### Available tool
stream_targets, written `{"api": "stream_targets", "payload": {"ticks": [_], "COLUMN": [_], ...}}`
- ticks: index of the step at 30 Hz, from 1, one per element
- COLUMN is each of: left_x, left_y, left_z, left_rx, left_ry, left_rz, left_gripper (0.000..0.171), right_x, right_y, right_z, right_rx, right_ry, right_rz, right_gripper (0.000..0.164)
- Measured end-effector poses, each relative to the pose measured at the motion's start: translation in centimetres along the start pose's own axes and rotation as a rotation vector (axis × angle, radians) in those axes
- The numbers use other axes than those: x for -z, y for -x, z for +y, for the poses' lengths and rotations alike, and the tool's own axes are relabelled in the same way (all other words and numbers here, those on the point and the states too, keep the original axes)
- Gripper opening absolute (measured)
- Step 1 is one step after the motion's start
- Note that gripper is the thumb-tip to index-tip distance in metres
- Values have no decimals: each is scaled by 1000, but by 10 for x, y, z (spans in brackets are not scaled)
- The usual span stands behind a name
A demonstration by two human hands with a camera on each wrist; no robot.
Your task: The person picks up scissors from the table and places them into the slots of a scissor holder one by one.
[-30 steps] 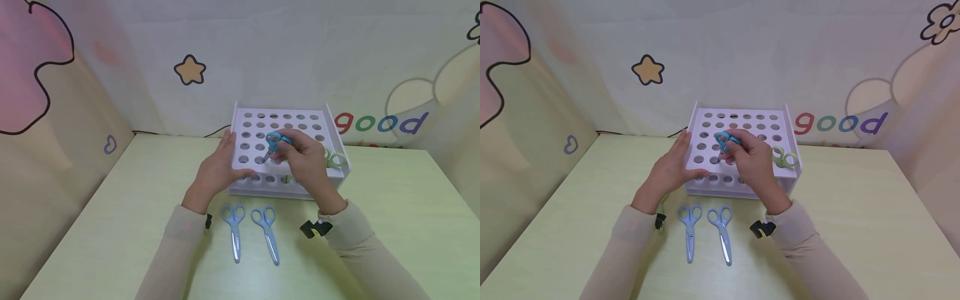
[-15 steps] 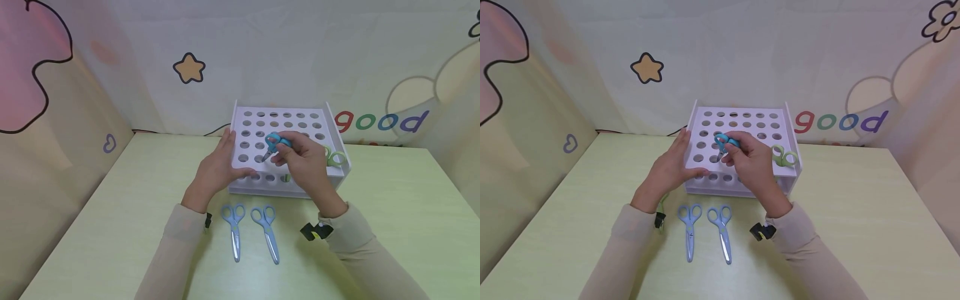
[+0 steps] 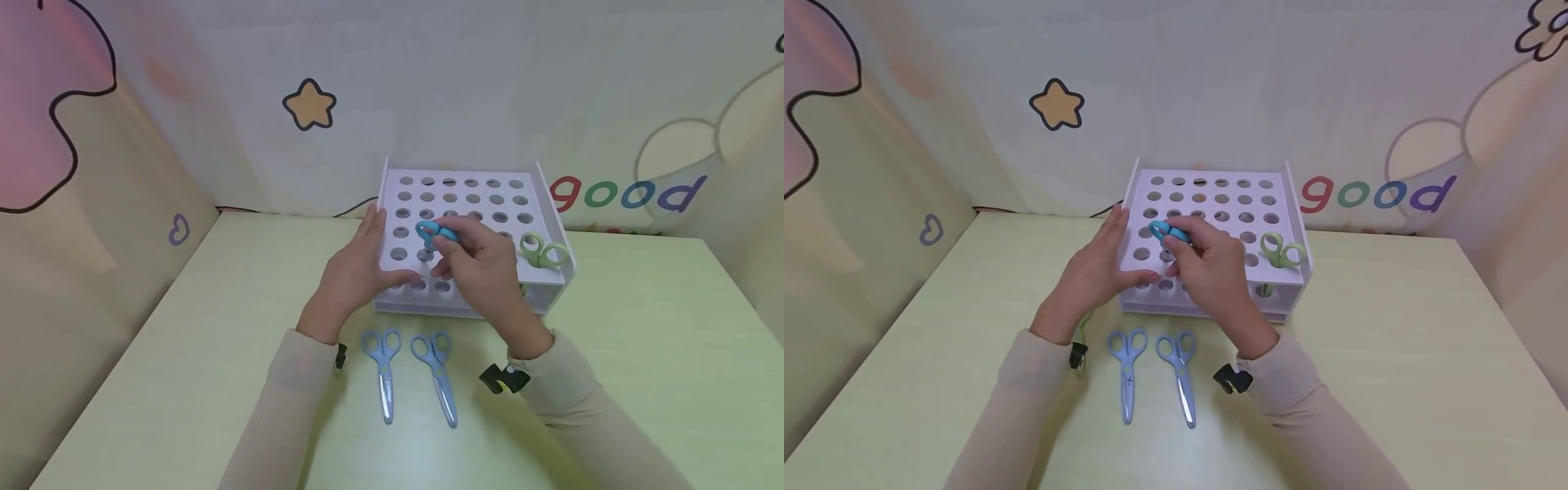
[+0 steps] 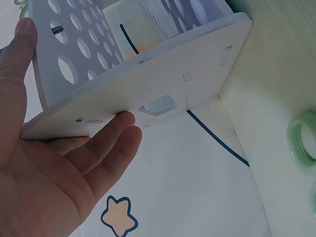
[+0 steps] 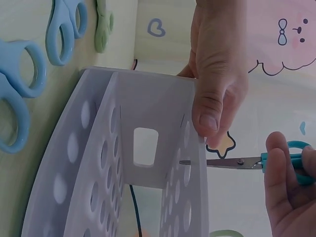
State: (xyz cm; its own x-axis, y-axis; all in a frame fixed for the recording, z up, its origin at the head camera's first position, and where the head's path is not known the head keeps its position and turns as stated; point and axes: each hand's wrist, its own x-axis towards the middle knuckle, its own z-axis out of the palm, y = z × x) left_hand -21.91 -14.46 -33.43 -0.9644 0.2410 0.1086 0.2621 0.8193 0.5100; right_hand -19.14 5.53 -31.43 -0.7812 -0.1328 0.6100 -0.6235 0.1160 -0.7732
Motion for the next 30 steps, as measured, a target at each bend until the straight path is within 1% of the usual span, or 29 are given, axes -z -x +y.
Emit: {"api": "stream_targets", "payload": {"ticks": [4,10,14,21,30], "left_x": [0,0,0,-1,-1], "left_y": [-1,-1,-1,0,-1], "left_z": [0,0,-1,-1,-1], "left_rx": [-6,-6,-8,-7,-15], "left_ry": [-5,-1,-8,-15,-28], "left_rz": [1,1,3,9,7], "left_gripper": [118,118,118,119,120], "right_x": [-2,-3,-3,-3,-1], "right_y": [0,3,3,1,-3], "right_z": [1,4,9,12,14], "right_rx": [-7,-107,-138,-190,-302], "right_ry": [-8,25,45,43,127], "right_rz": [-22,-54,-71,-91,-119], "right_gripper": [18,18,18,18,15]}}
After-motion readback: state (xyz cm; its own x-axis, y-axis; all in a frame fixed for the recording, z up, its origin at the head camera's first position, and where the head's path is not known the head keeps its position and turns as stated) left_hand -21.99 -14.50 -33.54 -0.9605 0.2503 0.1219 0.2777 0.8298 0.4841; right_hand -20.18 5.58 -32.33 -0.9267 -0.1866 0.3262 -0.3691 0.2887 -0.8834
